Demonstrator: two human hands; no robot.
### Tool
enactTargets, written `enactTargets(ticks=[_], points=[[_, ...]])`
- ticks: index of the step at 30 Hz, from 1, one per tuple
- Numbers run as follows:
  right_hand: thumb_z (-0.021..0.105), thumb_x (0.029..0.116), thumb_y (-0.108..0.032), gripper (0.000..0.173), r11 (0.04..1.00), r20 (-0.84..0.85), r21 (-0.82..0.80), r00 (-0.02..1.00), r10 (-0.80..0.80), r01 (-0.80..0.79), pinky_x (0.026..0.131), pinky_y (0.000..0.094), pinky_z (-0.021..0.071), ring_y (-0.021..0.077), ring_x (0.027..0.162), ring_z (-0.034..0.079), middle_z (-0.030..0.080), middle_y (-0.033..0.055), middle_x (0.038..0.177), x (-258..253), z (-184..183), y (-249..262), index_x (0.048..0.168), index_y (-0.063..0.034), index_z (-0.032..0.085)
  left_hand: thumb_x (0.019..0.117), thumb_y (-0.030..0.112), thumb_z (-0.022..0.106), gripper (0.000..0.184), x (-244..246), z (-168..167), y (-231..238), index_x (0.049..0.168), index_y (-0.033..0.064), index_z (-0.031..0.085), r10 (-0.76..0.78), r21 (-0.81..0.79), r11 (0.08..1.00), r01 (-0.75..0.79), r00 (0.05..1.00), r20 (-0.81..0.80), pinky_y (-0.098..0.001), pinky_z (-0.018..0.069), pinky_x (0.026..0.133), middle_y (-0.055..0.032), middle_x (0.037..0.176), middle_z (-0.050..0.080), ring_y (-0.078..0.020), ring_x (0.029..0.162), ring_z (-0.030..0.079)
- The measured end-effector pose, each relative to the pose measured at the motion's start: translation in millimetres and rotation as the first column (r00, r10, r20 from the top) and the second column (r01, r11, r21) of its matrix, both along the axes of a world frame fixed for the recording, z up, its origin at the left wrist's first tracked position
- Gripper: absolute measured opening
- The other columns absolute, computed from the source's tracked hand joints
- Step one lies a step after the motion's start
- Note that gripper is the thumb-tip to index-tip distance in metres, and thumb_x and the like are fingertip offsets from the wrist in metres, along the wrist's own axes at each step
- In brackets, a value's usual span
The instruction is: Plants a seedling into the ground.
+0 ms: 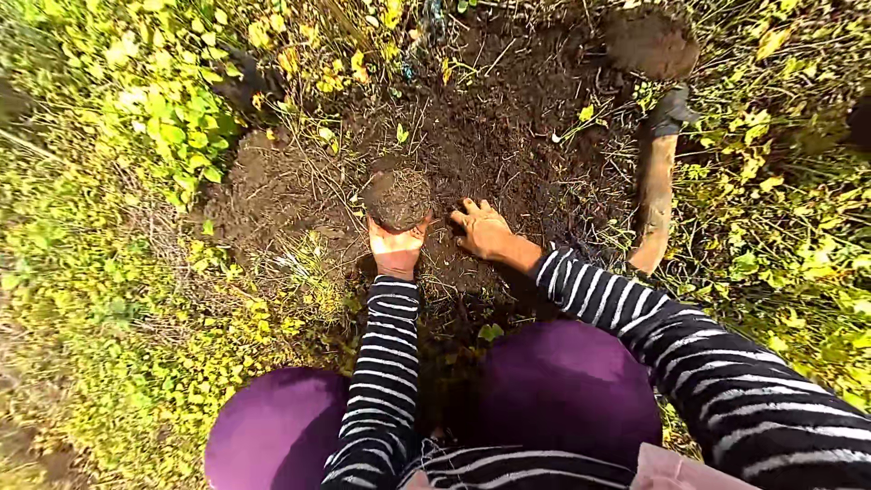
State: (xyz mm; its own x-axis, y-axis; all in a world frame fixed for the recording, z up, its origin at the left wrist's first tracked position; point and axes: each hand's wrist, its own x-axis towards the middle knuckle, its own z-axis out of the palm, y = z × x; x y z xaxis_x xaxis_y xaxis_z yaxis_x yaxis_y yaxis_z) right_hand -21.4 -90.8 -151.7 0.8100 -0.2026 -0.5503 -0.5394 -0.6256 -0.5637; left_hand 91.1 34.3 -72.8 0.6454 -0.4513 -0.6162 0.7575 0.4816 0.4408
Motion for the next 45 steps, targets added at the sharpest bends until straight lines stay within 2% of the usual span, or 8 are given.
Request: enactTargets(ticks=[8, 13, 21, 27, 32, 36, 41, 45], points=[[0.061, 0.1027, -0.040, 0.054, 0.997, -0.091, 0.072, 0.995, 0.044, -0.038, 0.093, 0.0691, 0.0491, 0.0511, 0.119, 0.061, 0.042, 0.0259, 0.156, 0, 45, -19, 0.153, -0.0233, 0.050, 0.1082, 0.059, 0.016, 0.060, 6, 5, -21, 0.141, 0.0172, 0.044, -0.011, 0.058, 0.998, 0.008, 0.999, 0.051, -0.0569, 0.0563, 0.090, -0.0139, 0.133, 0.060, -0.0325, 0.120, 0.062], [0.077, 0.0892, -0.050, 0.085, 0.992, -0.056, 0.126, 0.998, -0.009, 0.016, 0.117, 0.0697, 0.0261, 0.0503, 0.151, 0.025, 0.022, 0.0260, 0.168, 39, -25, -30, 0.160, -0.0207, 0.039, 0.1074, 0.061, 0.017, 0.062, 7, 9, -18, 0.143, 0.0185, 0.043, -0.030, 0.112, 0.993, 0.026, 0.999, 0.040, -0.0592, 0.0555, 0.089, -0.0148, 0.136, 0.059, -0.0344, 0.122, 0.061], [0.075, 0.0922, -0.033, 0.065, 0.977, -0.064, 0.111, 0.979, 0.192, -0.184, 0.108, 0.0644, 0.0424, 0.0487, 0.143, 0.041, 0.038, 0.0247, 0.160, -3, 18, 9, 0.150, -0.0139, 0.053, 0.1081, 0.060, 0.017, 0.060, 10, 6, -15, 0.142, 0.0172, 0.043, -0.024, 0.130, 0.991, 0.013, 0.996, 0.085, -0.0569, 0.0561, 0.088, -0.0145, 0.132, 0.059, -0.0325, 0.118, 0.062], [0.064, 0.0998, -0.044, 0.060, 0.962, -0.080, 0.176, 0.971, 0.224, -0.207, 0.114, 0.0655, 0.0352, 0.0490, 0.148, 0.032, 0.033, 0.0237, 0.164, -6, 9, 10, 0.153, -0.0196, 0.051, 0.1087, 0.059, 0.015, 0.060, 5, -7, -28, 0.143, 0.0163, 0.041, -0.088, 0.138, 0.988, 0.076, 0.992, 0.087, -0.0549, 0.0558, 0.090, -0.0147, 0.132, 0.058, -0.0320, 0.116, 0.062], [0.059, 0.1036, -0.012, 0.033, 0.896, 0.129, 0.436, 0.978, -0.163, 0.092, 0.114, 0.0584, 0.0379, 0.0400, 0.135, 0.053, 0.057, 0.0253, 0.144, -13, 58, -61, 0.135, -0.0020, 0.066, 0.1087, 0.059, 0.012, 0.064, 14, -12, -42, 0.151, 0.0176, 0.036, -0.247, 0.241, 0.946, 0.215, 0.963, 0.109, -0.0596, 0.0489, 0.102, -0.0147, 0.145, 0.052, -0.0338, 0.129, 0.055], [0.045, 0.1113, -0.032, 0.042, 0.900, 0.199, 0.332, 0.911, -0.360, 0.283, 0.097, 0.0576, 0.0493, 0.0362, 0.107, 0.067, 0.068, 0.0245, 0.114, 9, 117, -91, 0.123, 0.0031, 0.066, 0.1090, 0.058, 0.019, 0.060, 18, -29, -46, 0.151, 0.0197, 0.038, -0.361, 0.281, 0.902, 0.328, 0.930, 0.073, -0.0566, 0.0503, 0.101, -0.0129, 0.143, 0.055, -0.0314, 0.128, 0.057], [0.066, 0.0971, -0.010, 0.042, 0.973, 0.099, 0.169, 0.979, -0.177, 0.159, 0.104, 0.0650, 0.0457, 0.0469, 0.124, 0.059, 0.062, 0.0306, 0.130, 39, 91, -86, 0.135, 0.0059, 0.058, 0.1140, 0.041, 0.023, 0.051, 14, -47, -59, 0.157, 0.0193, 0.037, -0.569, 0.542, 0.748, 0.384, 0.791, 0.225, -0.0500, 0.0506, 0.105, -0.0103, 0.151, 0.051, -0.0252, 0.132, 0.056], [0.063, 0.0903, 0.012, 0.063, 0.895, 0.194, 0.381, 0.927, -0.322, 0.231, 0.117, 0.0569, 0.0374, 0.0411, 0.138, 0.050, 0.052, 0.0273, 0.148, 24, 4, -86, 0.151, 0.0014, 0.047, 0.1102, 0.016, 0.045, 0.048, 4, -77, -70, 0.157, 0.0047, 0.041, -0.803, 0.813, 0.553, 0.184, 0.380, 0.460, -0.0419, 0.0292, 0.124, -0.0215, 0.164, 0.035, -0.0290, 0.151, 0.036]])
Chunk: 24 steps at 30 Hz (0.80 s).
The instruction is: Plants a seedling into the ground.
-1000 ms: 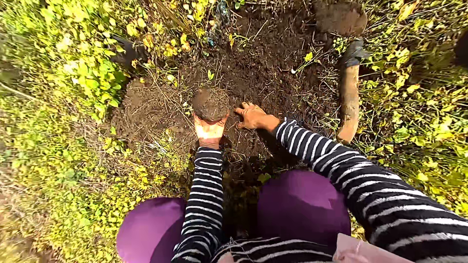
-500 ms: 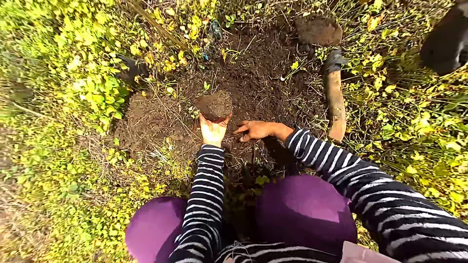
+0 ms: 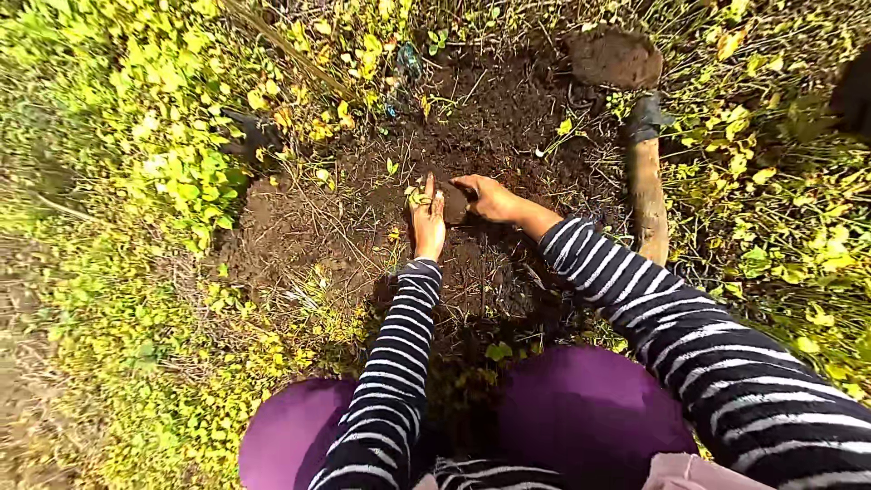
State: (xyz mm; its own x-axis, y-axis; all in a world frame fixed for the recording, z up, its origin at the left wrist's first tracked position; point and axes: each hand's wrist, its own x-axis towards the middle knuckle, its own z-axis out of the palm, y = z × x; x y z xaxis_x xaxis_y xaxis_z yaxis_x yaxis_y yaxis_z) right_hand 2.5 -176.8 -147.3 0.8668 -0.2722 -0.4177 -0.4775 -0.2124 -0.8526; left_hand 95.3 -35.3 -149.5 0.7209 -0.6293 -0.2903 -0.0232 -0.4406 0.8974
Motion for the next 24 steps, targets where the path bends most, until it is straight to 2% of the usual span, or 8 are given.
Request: enactTargets(ticks=[4, 7, 10, 12, 15, 18, 21, 24], points=[[0.063, 0.0930, 0.004, 0.059, 0.997, -0.030, -0.035, 0.998, -0.063, 0.062, 0.115, 0.0608, 0.0406, 0.0387, 0.135, 0.056, 0.059, 0.0223, 0.144, -14, -55, 6, 0.150, -0.0035, 0.051, 0.1014, 0.020, 0.063, 0.061, -19, -42, -4, 0.158, 0.0143, 0.042, -0.190, 0.188, 0.971, 0.148, 0.954, 0.231, -0.0534, 0.0306, 0.121, -0.0208, 0.163, 0.035, -0.0395, 0.146, 0.038], [0.061, 0.0956, 0.004, 0.076, 1.000, -0.074, -0.029, 0.997, 0.007, -0.009, 0.116, 0.0635, 0.0379, 0.0406, 0.140, 0.051, 0.051, 0.0206, 0.153, -15, -51, 9, 0.163, -0.0125, 0.030, 0.1024, 0.022, 0.062, 0.064, -20, -44, 1, 0.161, 0.0126, 0.037, -0.261, 0.248, 0.948, 0.200, 0.934, 0.243, -0.0554, 0.0249, 0.124, -0.0222, 0.164, 0.032, -0.0403, 0.149, 0.034], [0.061, 0.0922, 0.008, 0.083, 0.999, -0.111, -0.039, 0.993, 0.028, -0.033, 0.111, 0.0674, 0.0405, 0.0445, 0.135, 0.054, 0.054, 0.0233, 0.149, -17, -47, 10, 0.164, -0.0162, 0.027, 0.0992, 0.023, 0.068, 0.074, -18, -33, 1, 0.163, 0.0163, 0.031, -0.331, 0.309, 0.912, 0.269, 0.928, 0.173, -0.0566, 0.0255, 0.124, -0.0182, 0.168, 0.026, -0.0400, 0.152, 0.030], [0.061, 0.0913, 0.009, 0.084, 0.997, -0.128, -0.057, 0.991, 0.037, -0.045, 0.110, 0.0690, 0.0407, 0.0470, 0.134, 0.054, 0.053, 0.0255, 0.150, -18, -41, 9, 0.164, -0.0138, 0.027, 0.0914, 0.009, 0.073, 0.083, -12, 0, 7, 0.163, 0.0169, 0.032, -0.341, 0.335, 0.901, 0.275, 0.927, 0.155, -0.0594, 0.0323, 0.120, -0.0180, 0.169, 0.022, -0.0424, 0.151, 0.030], [0.063, 0.0936, 0.007, 0.072, 0.986, -0.041, -0.150, 0.996, -0.085, 0.078, 0.103, 0.0731, 0.0436, 0.0509, 0.128, 0.057, 0.055, 0.0275, 0.146, -36, -23, 7, 0.159, -0.0085, 0.037, 0.0833, -0.007, 0.060, 0.060, 13, 47, 25, 0.143, 0.0013, 0.059, -0.033, 0.068, 0.998, 0.000, 0.874, 0.485, -0.0513, 0.0442, 0.112, -0.0222, 0.155, 0.048, -0.0379, 0.139, 0.050], [0.059, 0.0977, 0.003, 0.059, 0.958, -0.008, -0.140, 0.967, -0.253, 0.249, 0.110, 0.0582, 0.0462, 0.0378, 0.131, 0.058, 0.056, 0.0225, 0.147, -65, 2, 4, 0.154, -0.0050, 0.044, 0.0956, 0.000, 0.052, 0.040, 100, 80, 16, 0.134, -0.0094, 0.059, 0.455, -0.262, 0.888, -0.377, 0.645, 0.614, -0.0366, 0.0484, 0.105, -0.0274, 0.136, 0.058, -0.0300, 0.121, 0.060], [0.056, 0.0986, 0.000, 0.044, 0.903, 0.051, -0.119, 0.911, -0.410, 0.413, 0.108, 0.0411, 0.0501, 0.0266, 0.127, 0.062, 0.062, 0.0224, 0.138, -108, 23, 18, 0.143, 0.0052, 0.053, 0.1078, 0.026, 0.053, 0.044, 207, 107, 10, 0.140, -0.0038, 0.051, 0.738, -0.044, 0.621, -0.782, 0.565, 0.368, -0.0388, 0.0478, 0.106, -0.0242, 0.138, 0.057, -0.0295, 0.124, 0.059], [0.055, 0.0959, -0.001, 0.039, 0.823, 0.063, -0.081, 0.827, -0.559, 0.563, 0.102, 0.0331, 0.0518, 0.0198, 0.119, 0.065, 0.065, 0.0246, 0.130, -143, 44, 48, 0.133, 0.0108, 0.058, 0.1104, 0.048, 0.039, 0.065, 291, 89, 24, 0.139, -0.0083, 0.053, 0.713, 0.275, 0.638, -0.719, 0.687, 0.139, -0.0554, 0.0440, 0.108, -0.0310, 0.142, 0.053, -0.0394, 0.133, 0.053]])
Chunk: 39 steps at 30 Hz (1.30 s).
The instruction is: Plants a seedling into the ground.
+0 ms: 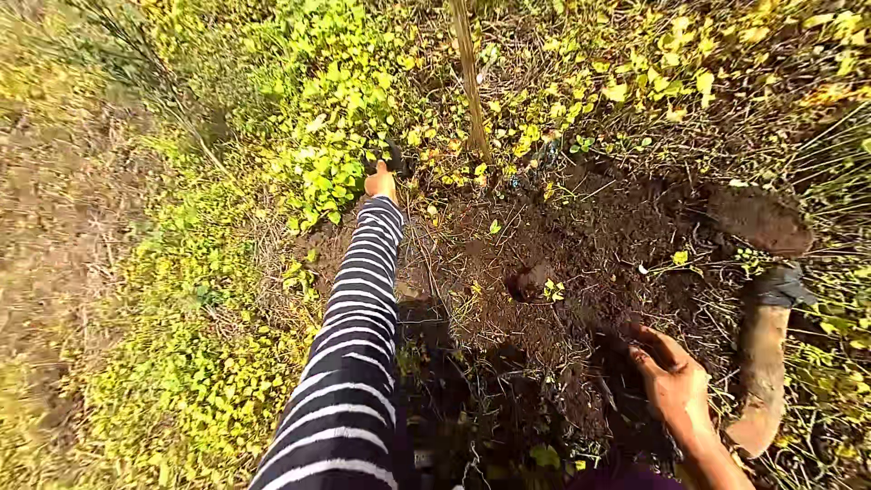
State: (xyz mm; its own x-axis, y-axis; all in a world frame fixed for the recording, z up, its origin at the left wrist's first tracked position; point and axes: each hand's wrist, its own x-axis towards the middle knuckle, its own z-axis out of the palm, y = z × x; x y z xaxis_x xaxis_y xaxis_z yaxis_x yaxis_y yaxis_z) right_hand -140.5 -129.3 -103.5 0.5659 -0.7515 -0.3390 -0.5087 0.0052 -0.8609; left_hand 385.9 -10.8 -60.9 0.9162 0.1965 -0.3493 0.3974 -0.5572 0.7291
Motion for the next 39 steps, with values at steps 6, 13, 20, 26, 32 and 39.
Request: enactTargets(ticks=[6, 13, 20, 26, 32, 39], points=[[0.056, 0.0934, 0.001, 0.038, 0.993, -0.015, 0.008, 0.993, -0.120, 0.120, 0.098, 0.0256, 0.0524, 0.0136, 0.112, 0.065, 0.066, 0.0262, 0.124, -32, 6, 30, 0.128, 0.0152, 0.059, 0.1116, 0.025, 0.037, 0.047, 34, -8, 19, 0.134, -0.0116, 0.056, -0.337, 0.314, 0.882, 0.351, 0.936, -0.100, -0.0589, 0.0403, 0.113, -0.0328, 0.143, 0.053, -0.0433, 0.137, 0.051], [0.059, 0.0954, 0.001, 0.031, 0.990, 0.095, -0.012, 0.985, -0.141, 0.143, 0.088, 0.0258, 0.0561, 0.0087, 0.097, 0.068, 0.067, 0.0182, 0.120, 10, 40, 1, 0.125, 0.0091, 0.062, 0.1106, 0.028, 0.035, 0.049, -76, 54, 16, 0.126, -0.0105, 0.061, -0.271, 0.311, 0.922, 0.231, 0.958, 0.091, -0.0531, 0.0466, 0.106, -0.0279, 0.132, 0.061, -0.0358, 0.125, 0.060], [0.030, 0.1122, -0.035, 0.045, 0.855, 0.400, 0.507, 0.909, -0.119, -0.111, 0.086, 0.0395, 0.0604, 0.0186, 0.110, 0.068, 0.060, 0.0070, 0.139, 93, 57, 6, 0.150, -0.0152, 0.044, 0.1126, 0.023, 0.033, 0.043, -258, 105, 3, 0.104, -0.0038, 0.065, -0.480, -0.056, 0.875, 0.482, 0.876, 0.035, -0.0388, 0.0578, 0.073, -0.0122, 0.086, 0.068, -0.0170, 0.072, 0.066], [0.024, 0.1078, -0.061, 0.056, 0.466, 0.309, 0.885, 0.764, -0.566, -0.013, 0.079, 0.0458, 0.0617, 0.0239, 0.098, 0.070, 0.070, 0.0075, 0.113, 81, 55, 23, 0.135, -0.0211, 0.052, 0.1116, 0.028, 0.042, 0.040, -346, 116, -12, 0.102, -0.0022, 0.067, -0.788, 0.012, 0.608, 0.794, 0.605, -0.117, -0.0553, 0.0541, 0.077, -0.0198, 0.090, 0.068, -0.0332, 0.083, 0.067], [0.021, 0.1071, -0.062, 0.060, 0.404, 0.286, 0.914, 0.737, -0.613, -0.019, 0.074, 0.0428, 0.0615, 0.0216, 0.091, 0.071, 0.071, 0.0075, 0.102, 37, 51, 34, 0.122, -0.0176, 0.059, 0.0940, 0.024, 0.077, 0.061, -367, 108, -3, 0.144, 0.0012, 0.051, -0.890, -0.055, 0.386, 0.921, 0.387, 0.242, -0.0532, 0.0446, 0.112, -0.0190, 0.159, 0.042, -0.0344, 0.140, 0.049], [0.025, 0.1077, -0.060, 0.059, 0.480, 0.222, 0.875, 0.931, -0.290, -0.059, 0.065, 0.0396, 0.0608, 0.0217, 0.083, 0.071, 0.072, 0.0087, 0.097, 34, 82, 25, 0.122, -0.0161, 0.061, 0.0877, 0.002, 0.077, 0.055, -350, 90, 20, 0.139, 0.0125, 0.060, -0.888, -0.582, 0.354, 0.732, 0.458, 0.035, -0.0407, 0.0558, 0.092, -0.0096, 0.133, 0.065, -0.0201, 0.111, 0.065]])
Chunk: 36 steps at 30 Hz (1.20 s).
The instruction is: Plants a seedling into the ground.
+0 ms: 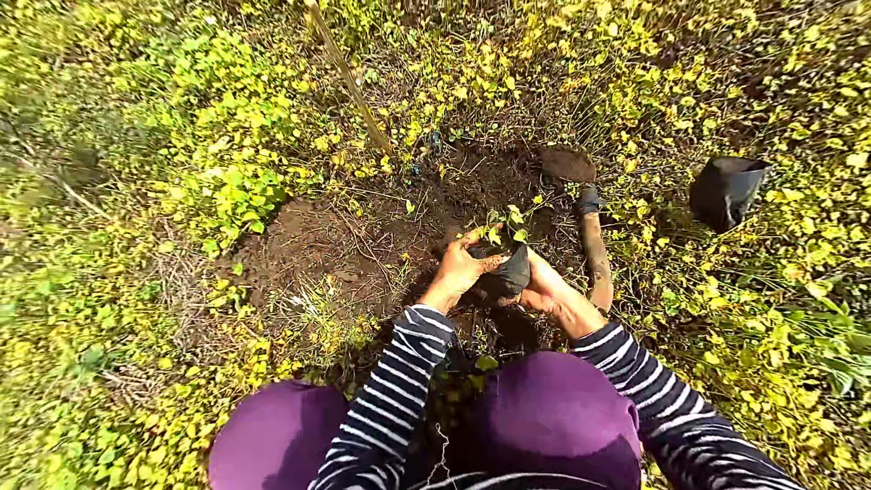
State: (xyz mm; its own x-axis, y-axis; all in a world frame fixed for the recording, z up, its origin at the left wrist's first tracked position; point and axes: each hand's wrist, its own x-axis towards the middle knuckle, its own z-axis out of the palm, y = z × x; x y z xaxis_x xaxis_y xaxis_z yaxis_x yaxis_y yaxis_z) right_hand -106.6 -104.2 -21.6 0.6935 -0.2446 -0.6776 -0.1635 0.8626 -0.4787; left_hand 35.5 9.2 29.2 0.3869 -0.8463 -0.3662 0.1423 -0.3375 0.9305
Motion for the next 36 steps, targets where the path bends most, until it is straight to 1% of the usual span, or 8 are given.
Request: enactTargets(ticks=[3, 7, 12, 17, 22, 25, 29, 36], points=[[0.018, 0.1030, -0.072, 0.075, 0.970, -0.134, -0.089, 0.968, 0.213, -0.226, 0.063, 0.0350, 0.0594, 0.0216, 0.082, 0.071, 0.071, 0.0110, 0.103, 2, 30, -10, 0.132, -0.0142, 0.056, 0.1071, 0.015, 0.047, 0.039, 9, -27, 5, 0.146, 0.0138, 0.050, 0.151, -0.027, 0.985, -0.169, 0.932, -0.331, -0.0345, 0.0521, 0.098, -0.0037, 0.134, 0.061, -0.0126, 0.114, 0.060], [0.011, 0.1076, -0.062, 0.073, 0.872, -0.275, -0.329, 0.921, 0.277, -0.361, 0.063, 0.0339, 0.0583, 0.0216, 0.075, 0.071, 0.071, 0.0127, 0.094, 2, 64, -10, 0.147, -0.0080, 0.041, 0.1067, 0.059, 0.030, 0.049, 1, -65, 7, 0.118, 0.0203, 0.059, 0.398, 0.089, 0.858, -0.505, 0.547, -0.736, -0.0369, 0.0583, 0.081, -0.0015, 0.104, 0.070, -0.0161, 0.095, 0.068], [0.063, 0.1014, -0.007, 0.024, 0.239, -0.420, -0.868, 0.900, 0.118, -0.436, 0.081, 0.0513, 0.0589, 0.0295, 0.091, 0.071, 0.071, 0.0194, 0.113, -4, 69, 1, 0.124, -0.0006, 0.066, 0.1049, 0.066, 0.023, 0.059, -7, -74, 4, 0.117, 0.0207, 0.058, 0.431, 0.146, 0.767, -0.625, 0.334, -0.838, -0.0373, 0.0580, 0.081, -0.0015, 0.104, 0.069, -0.0171, 0.095, 0.068], [0.063, 0.0982, -0.007, 0.024, -0.145, -0.150, -0.974, 0.975, -0.164, -0.174, 0.091, 0.0447, 0.0580, 0.0314, 0.108, 0.066, 0.062, 0.0238, 0.124, -15, 69, 15, 0.119, 0.0040, 0.068, 0.1066, 0.062, 0.018, 0.060, -6, -69, 8, 0.117, 0.0190, 0.059, 0.431, 0.140, 0.736, -0.663, 0.299, -0.852, -0.0395, 0.0582, 0.082, -0.0034, 0.104, 0.070, -0.0186, 0.096, 0.069], [0.065, 0.1013, -0.013, 0.014, 0.369, -0.393, -0.845, 0.918, 0.062, -0.386, 0.066, 0.0384, 0.0577, 0.0167, 0.069, 0.066, 0.070, 0.0106, 0.085, -4, 74, 19, 0.099, -0.0001, 0.071, 0.1080, 0.058, 0.017, 0.057, -1, -69, 13, 0.124, 0.0189, 0.056, 0.463, 0.091, 0.736, -0.671, 0.401, -0.791, -0.0414, 0.0560, 0.088, -0.0042, 0.111, 0.067, -0.0195, 0.103, 0.066], [0.062, 0.1042, -0.027, 0.029, 0.497, -0.404, -0.797, 0.914, -0.017, -0.344, 0.062, 0.0346, 0.0515, 0.0127, 0.062, 0.058, 0.066, 0.0065, 0.078, 11, 77, 7, 0.096, -0.0010, 0.071, 0.1099, 0.053, 0.020, 0.053, 3, -67, 13, 0.129, 0.0172, 0.053, 0.483, 0.073, 0.735, -0.674, 0.446, -0.753, -0.0403, 0.0563, 0.088, -0.0050, 0.114, 0.067, -0.0195, 0.103, 0.066], [0.070, 0.0969, -0.044, 0.041, 0.524, -0.503, -0.691, 0.852, 0.146, -0.498, 0.063, 0.0371, 0.0504, 0.0140, 0.066, 0.057, 0.066, 0.0069, 0.081, 12, 73, -3, 0.099, -0.0035, 0.072, 0.1113, 0.049, 0.023, 0.049, 2, -63, 16, 0.132, 0.0160, 0.053, 0.507, 0.067, 0.756, -0.652, 0.517, -0.689, -0.0406, 0.0550, 0.091, -0.0052, 0.118, 0.066, -0.0190, 0.107, 0.064], [0.061, 0.1030, -0.020, 0.024, 0.458, -0.583, -0.630, 0.772, 0.254, -0.627, 0.066, 0.0373, 0.0512, 0.0157, 0.067, 0.058, 0.064, 0.0089, 0.079, 11, 70, -9, 0.095, 0.0009, 0.070, 0.1111, 0.045, 0.033, 0.039, -12, -73, 15, 0.127, 0.0177, 0.055, 0.479, 0.079, 0.787, -0.612, 0.524, -0.704, -0.0363, 0.0556, 0.083, -0.0028, 0.112, 0.066, -0.0163, 0.100, 0.064]])
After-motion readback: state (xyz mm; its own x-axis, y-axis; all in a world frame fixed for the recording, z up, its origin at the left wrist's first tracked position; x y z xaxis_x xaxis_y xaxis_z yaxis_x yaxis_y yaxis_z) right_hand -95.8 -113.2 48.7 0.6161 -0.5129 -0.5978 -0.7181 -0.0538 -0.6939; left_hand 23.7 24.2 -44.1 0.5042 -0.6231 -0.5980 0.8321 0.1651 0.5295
